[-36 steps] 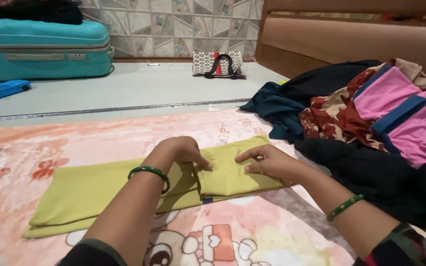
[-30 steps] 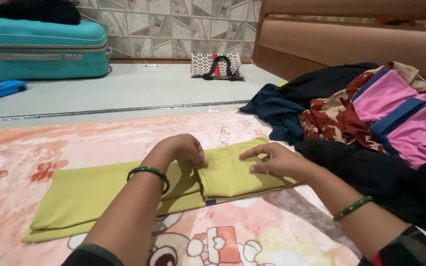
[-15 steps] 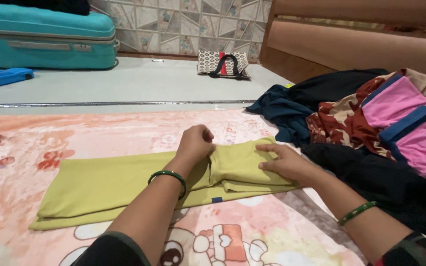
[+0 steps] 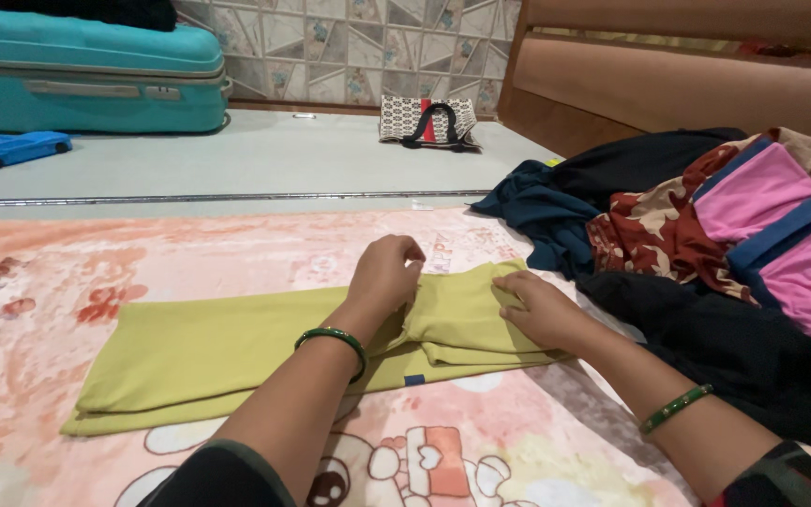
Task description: The person folds several garments, including a yellow shirt, a red polka dot top, and a teal shirt, on a bed surface.
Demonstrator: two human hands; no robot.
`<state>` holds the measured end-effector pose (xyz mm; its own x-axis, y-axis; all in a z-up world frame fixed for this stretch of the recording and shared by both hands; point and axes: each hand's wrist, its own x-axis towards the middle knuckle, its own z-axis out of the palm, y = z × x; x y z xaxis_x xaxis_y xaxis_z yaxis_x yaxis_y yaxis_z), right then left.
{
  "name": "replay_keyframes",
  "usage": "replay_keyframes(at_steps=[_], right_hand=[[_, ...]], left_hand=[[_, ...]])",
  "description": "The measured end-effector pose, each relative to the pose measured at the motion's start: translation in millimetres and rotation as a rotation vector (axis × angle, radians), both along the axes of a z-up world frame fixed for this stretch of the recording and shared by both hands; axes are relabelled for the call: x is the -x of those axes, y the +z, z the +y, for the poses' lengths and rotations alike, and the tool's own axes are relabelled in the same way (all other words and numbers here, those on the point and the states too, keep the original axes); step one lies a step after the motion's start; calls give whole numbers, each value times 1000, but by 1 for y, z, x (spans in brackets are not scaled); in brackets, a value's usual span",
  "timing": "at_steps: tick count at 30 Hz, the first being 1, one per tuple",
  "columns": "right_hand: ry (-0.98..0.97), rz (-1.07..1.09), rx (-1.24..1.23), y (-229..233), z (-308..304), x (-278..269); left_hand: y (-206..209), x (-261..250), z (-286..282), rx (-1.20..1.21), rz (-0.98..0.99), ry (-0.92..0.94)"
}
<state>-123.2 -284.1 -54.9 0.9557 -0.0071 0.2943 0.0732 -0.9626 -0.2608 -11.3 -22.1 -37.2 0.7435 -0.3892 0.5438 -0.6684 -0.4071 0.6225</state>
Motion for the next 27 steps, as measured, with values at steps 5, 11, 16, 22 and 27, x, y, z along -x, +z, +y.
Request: replay_keyframes(at_steps=[5, 11, 16, 22, 27], right_hand=[[-13, -52, 29, -5, -4, -5], [-207, 162, 133, 32, 37, 22], [-341, 73, 335, 44, 70, 42], [104, -86, 179, -7, 62, -2], [-66, 195, 107, -16, 53, -9]], left_hand=[[7, 23, -14, -46, -85, -127], [-9, 38, -35, -617, -37, -219], [-16, 39, -37, -774, -12, -216], [-21, 35, -39, -805, -108, -195], [-20, 40, -36, -814, -70, -204]])
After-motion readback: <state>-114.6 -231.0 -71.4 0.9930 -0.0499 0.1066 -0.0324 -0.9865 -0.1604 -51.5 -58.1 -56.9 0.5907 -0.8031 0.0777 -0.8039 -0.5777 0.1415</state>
